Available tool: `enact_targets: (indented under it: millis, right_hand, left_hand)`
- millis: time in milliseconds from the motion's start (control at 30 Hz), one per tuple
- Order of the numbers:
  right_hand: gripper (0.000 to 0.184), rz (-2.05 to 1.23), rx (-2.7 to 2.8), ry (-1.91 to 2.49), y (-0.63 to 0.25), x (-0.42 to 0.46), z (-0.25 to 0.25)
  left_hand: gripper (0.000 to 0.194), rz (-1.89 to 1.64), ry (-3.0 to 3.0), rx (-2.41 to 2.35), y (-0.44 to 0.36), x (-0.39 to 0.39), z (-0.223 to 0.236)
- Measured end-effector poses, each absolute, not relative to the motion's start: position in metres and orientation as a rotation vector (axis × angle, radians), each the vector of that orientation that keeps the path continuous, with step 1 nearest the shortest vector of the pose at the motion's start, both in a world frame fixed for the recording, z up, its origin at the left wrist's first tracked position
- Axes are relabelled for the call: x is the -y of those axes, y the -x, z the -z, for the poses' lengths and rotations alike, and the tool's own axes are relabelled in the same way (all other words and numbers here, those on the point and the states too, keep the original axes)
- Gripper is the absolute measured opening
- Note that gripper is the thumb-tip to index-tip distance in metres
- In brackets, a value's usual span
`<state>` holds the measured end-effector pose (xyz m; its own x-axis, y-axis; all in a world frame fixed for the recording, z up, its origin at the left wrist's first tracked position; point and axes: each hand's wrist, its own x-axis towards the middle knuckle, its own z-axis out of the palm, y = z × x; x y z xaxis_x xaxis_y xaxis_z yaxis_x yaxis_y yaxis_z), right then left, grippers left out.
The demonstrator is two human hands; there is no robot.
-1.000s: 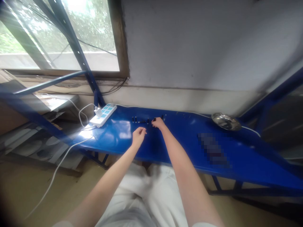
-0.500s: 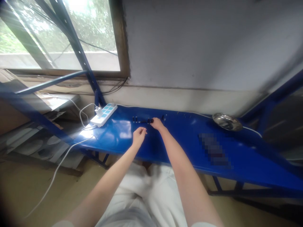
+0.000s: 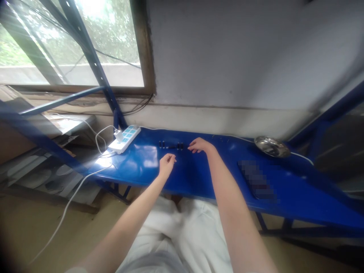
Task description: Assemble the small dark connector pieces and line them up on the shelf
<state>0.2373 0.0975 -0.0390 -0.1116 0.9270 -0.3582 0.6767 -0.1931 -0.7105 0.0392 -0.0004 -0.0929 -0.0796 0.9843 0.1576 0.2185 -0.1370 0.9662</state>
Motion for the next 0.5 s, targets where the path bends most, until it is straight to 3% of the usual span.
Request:
enact_targets:
  millis: [133, 233, 333, 500]
  right_hand:
    - [0.021, -1.014, 1.584, 2.078, -0.265, -0.1, 0.05]
    - [0.039, -0.639, 1.47, 2.152, -0.268, -0.105, 0.075]
    - [0.058, -0.521, 1.417, 2.178, -0.261, -0.112, 0.096]
    - [0.059, -0.501, 1.373, 2.278, -0.242, -0.118, 0.104]
  left_hand:
    - [0.022, -1.265, -1.429, -1.372, -0.039, 0.002, 0.092]
    - [0.022, -1.263, -1.417, -1.364, -0.039, 0.002, 0.092]
    - [0.022, -1.276, -1.405, -1.349, -0.04, 0.001, 0.093]
    - [0.022, -1.307, -1.393, -1.341, -0.041, -0.001, 0.096]
